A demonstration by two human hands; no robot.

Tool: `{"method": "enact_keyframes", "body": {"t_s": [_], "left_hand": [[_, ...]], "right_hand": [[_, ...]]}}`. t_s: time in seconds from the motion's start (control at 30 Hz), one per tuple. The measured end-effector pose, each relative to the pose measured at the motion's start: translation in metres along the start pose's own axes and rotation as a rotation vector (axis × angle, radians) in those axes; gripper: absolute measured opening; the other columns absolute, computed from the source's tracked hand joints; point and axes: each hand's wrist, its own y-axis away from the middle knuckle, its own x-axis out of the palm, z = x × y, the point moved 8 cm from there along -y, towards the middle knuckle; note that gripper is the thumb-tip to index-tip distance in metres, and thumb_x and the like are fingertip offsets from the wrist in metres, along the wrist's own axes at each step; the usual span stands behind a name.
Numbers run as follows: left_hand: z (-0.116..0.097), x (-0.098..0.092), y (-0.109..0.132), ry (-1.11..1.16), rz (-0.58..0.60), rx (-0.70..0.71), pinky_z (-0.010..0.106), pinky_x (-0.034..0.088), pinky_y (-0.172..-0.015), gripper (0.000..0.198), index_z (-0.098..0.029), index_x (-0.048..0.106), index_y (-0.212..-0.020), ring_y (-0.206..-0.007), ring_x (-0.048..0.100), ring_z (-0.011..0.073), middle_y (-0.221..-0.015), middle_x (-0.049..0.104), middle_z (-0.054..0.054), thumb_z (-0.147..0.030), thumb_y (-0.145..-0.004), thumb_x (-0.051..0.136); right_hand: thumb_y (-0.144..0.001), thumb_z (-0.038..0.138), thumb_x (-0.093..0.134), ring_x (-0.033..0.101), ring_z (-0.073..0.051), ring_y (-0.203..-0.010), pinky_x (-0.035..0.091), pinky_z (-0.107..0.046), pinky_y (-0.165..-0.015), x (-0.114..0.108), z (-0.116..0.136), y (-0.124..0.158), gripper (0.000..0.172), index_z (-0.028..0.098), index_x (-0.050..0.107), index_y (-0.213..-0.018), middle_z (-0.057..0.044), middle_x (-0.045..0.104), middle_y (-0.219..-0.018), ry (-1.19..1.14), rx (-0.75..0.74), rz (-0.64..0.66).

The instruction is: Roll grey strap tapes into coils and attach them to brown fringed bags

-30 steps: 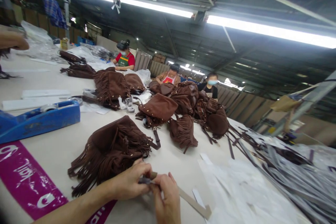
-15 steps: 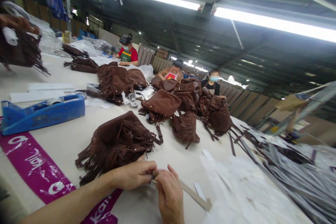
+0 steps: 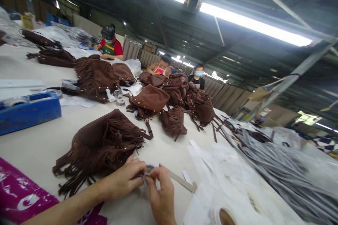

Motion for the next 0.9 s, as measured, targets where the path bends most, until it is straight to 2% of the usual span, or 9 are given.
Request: {"method": "enact_keyframes", "body": {"t_s": [0.07, 0.1, 0.2, 0.27, 0.4, 0.53, 0.73, 0.9], "left_hand": [[0.001, 0.004, -0.001, -0.028, -0.031, -0.036, 0.042, 0.024, -0.104, 0.007, -0.021, 0.043, -0.075, -0.087, 0.049, 0.019, -0.08, 0.052, 0.0, -0.016, -0.077, 0.049], [0.001, 0.006, -0.002, -0.038, -0.044, -0.058, 0.041, 0.027, -0.101, 0.007, -0.021, 0.044, -0.075, -0.089, 0.049, 0.02, -0.081, 0.052, 0.001, -0.015, -0.076, 0.049], [0.001, 0.013, -0.003, -0.057, -0.081, -0.108, 0.037, 0.035, -0.089, 0.005, -0.021, 0.048, -0.077, -0.093, 0.048, 0.0222, -0.085, 0.054, 0.003, -0.016, -0.077, 0.047], [0.002, 0.015, -0.004, -0.066, -0.1, -0.123, 0.035, 0.036, -0.086, 0.005, -0.021, 0.048, -0.078, -0.092, 0.048, 0.0219, -0.086, 0.055, 0.003, -0.016, -0.078, 0.046], [0.006, 0.017, -0.006, -0.053, -0.122, -0.172, 0.032, 0.037, -0.082, 0.006, -0.021, 0.048, -0.078, -0.091, 0.049, 0.0213, -0.088, 0.056, 0.003, -0.016, -0.076, 0.046], [0.01, 0.017, -0.007, -0.011, -0.137, -0.211, 0.031, 0.037, -0.08, 0.008, -0.021, 0.048, -0.076, -0.089, 0.05, 0.0203, -0.086, 0.056, 0.003, -0.014, -0.074, 0.045], [0.01, 0.017, -0.007, 0.062, -0.132, -0.204, 0.031, 0.036, -0.08, 0.008, -0.021, 0.05, -0.074, -0.086, 0.05, 0.0196, -0.083, 0.057, 0.002, -0.015, -0.071, 0.046], [0.016, 0.018, -0.01, 0.085, -0.097, -0.201, 0.03, 0.037, -0.081, 0.009, -0.02, 0.055, -0.075, -0.088, 0.049, 0.0195, -0.082, 0.057, 0.001, -0.018, -0.071, 0.047]], "right_hand": [[-0.084, 0.025, 0.063, 0.068, -0.018, -0.068, 0.057, -0.03, -0.071, -0.004, -0.007, 0.001, 0.021, 0.024, 0.058, -0.104, 0.002, 0.07, -0.074, -0.017, 0.048, -0.01], [-0.085, 0.025, 0.063, 0.069, -0.018, -0.071, 0.058, -0.032, -0.073, -0.006, -0.007, 0.002, 0.024, 0.024, 0.059, -0.108, 0.001, 0.072, -0.078, -0.01, 0.041, -0.005], [-0.088, 0.024, 0.059, 0.07, -0.019, -0.078, 0.05, -0.043, -0.096, -0.007, 0.0, 0.002, 0.01, 0.027, 0.065, -0.096, 0.001, 0.074, -0.085, 0.055, -0.05, 0.05], [-0.091, 0.024, 0.055, 0.07, -0.018, -0.076, 0.046, -0.047, -0.101, -0.008, 0.005, 0.0, 0.012, 0.027, 0.067, -0.092, 0.001, 0.074, -0.085, 0.089, -0.093, 0.087], [-0.093, 0.021, 0.052, 0.07, -0.018, -0.08, 0.048, -0.044, -0.098, -0.01, 0.015, -0.005, 0.018, 0.028, 0.066, -0.1, 0.0, 0.075, -0.09, 0.125, -0.184, 0.142], [-0.094, 0.014, 0.047, 0.068, -0.019, -0.09, 0.044, -0.045, -0.099, -0.01, 0.023, -0.004, 0.023, 0.029, 0.064, -0.101, 0.0, 0.073, -0.094, 0.171, -0.294, 0.185], [-0.093, 0.014, 0.047, 0.065, -0.021, -0.088, 0.047, -0.043, -0.089, -0.012, 0.032, 0.006, 0.021, 0.026, 0.065, -0.097, -0.001, 0.072, -0.085, 0.272, -0.456, 0.135], [-0.092, 0.011, 0.048, 0.064, -0.022, -0.089, 0.052, -0.038, -0.08, -0.012, 0.036, 0.012, 0.019, 0.021, 0.065, -0.093, -0.005, 0.07, -0.085, 0.297, -0.513, 0.11]]}}
